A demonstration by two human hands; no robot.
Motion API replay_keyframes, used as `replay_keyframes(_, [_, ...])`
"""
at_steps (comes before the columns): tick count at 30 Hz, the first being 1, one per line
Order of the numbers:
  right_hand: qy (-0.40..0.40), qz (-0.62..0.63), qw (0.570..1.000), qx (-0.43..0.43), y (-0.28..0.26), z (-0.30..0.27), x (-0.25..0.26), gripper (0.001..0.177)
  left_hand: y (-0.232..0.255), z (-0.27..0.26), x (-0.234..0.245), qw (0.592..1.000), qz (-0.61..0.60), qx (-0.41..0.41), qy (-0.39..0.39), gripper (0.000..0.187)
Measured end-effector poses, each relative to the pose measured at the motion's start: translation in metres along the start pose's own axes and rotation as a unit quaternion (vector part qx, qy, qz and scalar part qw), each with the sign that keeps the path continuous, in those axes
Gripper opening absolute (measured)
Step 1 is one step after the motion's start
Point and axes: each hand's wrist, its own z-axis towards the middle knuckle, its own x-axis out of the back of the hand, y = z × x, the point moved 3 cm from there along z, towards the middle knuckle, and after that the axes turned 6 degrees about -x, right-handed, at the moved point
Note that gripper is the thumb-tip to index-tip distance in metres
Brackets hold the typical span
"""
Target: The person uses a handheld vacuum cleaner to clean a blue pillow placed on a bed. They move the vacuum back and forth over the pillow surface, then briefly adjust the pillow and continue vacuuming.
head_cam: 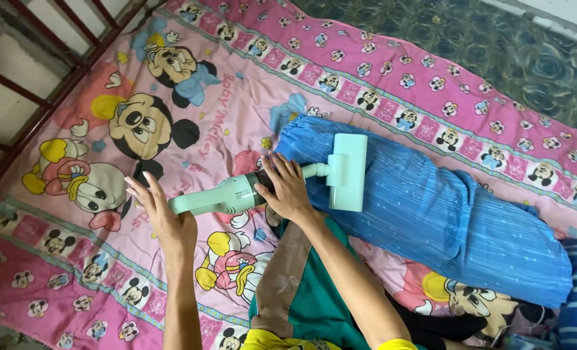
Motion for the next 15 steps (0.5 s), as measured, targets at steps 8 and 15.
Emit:
replay_keyframes(8, [-0.012, 0.029, 0.999, 0.011, -0.014, 0.008, -0.001, 0.067, -0.002, -0.006, 0.015, 1.0, 0.004, -0.003, 0.03, 0.092])
replay_keyframes(15, [-0.002, -0.007, 1.0, -0.001, 0.023, -0.011, 0.001, 0.05, 0.032, -0.022, -0.002, 0.999, -0.025, 0.006, 0.026, 0.079])
